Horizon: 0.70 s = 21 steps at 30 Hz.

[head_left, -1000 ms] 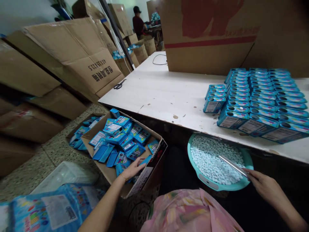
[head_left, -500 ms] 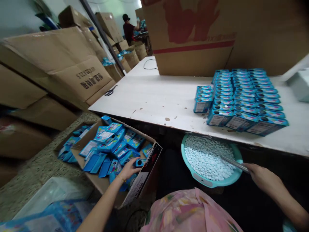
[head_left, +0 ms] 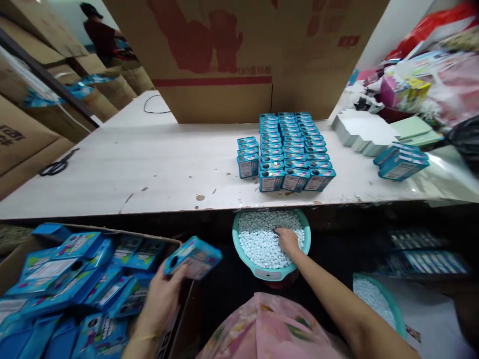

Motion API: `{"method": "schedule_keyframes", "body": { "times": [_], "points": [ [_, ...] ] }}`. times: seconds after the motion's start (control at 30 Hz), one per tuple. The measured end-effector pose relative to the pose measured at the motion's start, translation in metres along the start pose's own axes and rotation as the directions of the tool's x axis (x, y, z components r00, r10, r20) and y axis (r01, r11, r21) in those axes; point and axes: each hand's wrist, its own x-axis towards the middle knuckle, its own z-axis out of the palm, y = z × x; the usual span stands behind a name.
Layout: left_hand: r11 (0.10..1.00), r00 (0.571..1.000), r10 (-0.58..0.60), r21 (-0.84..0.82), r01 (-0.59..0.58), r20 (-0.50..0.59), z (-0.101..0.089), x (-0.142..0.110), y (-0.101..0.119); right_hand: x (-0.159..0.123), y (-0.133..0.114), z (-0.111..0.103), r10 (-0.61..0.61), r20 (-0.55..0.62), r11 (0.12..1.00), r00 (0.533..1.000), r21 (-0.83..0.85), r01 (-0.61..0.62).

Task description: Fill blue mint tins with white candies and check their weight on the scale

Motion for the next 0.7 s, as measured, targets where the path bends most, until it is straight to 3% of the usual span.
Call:
{"method": "schedule_keyframes", "body": {
  "times": [0.07,0.17,0.3,0.47,0.57,0.7],
  "points": [
    [0.995,0.98,-0.002,-0.095,0.021,0.199,0.046,0.003,-0.001,0.005,0.005,0.002,-0.002,-0.01,0.998,1.0,0.063,0.003],
    [0.997,0.944,0.066,-0.055,-0.051,0.324,0.088,0.014,-0.002,0.007,0.015,-0.005,-0.023,-0.024,0.986,0.999,0.162,0.027],
    [0.976,0.889,0.164,0.06,-0.209,0.427,0.108,0.027,0.0,0.001,0.024,-0.03,-0.06,-0.035,0.966,0.998,0.251,0.067],
    [0.929,0.816,0.254,0.105,-0.356,0.519,0.135,0.029,0.001,-0.012,0.02,-0.085,-0.184,-0.084,0.929,0.979,0.31,0.201],
    [0.892,0.778,0.293,0.133,-0.431,0.556,0.157,0.024,0.001,-0.019,0.008,-0.117,-0.241,-0.038,0.946,0.97,0.215,0.244],
    [0.855,0.743,0.316,0.163,-0.493,0.59,0.179,0.018,-0.001,-0.026,-0.015,-0.147,-0.285,0.086,0.952,0.955,-0.088,0.292]
  ]
}}
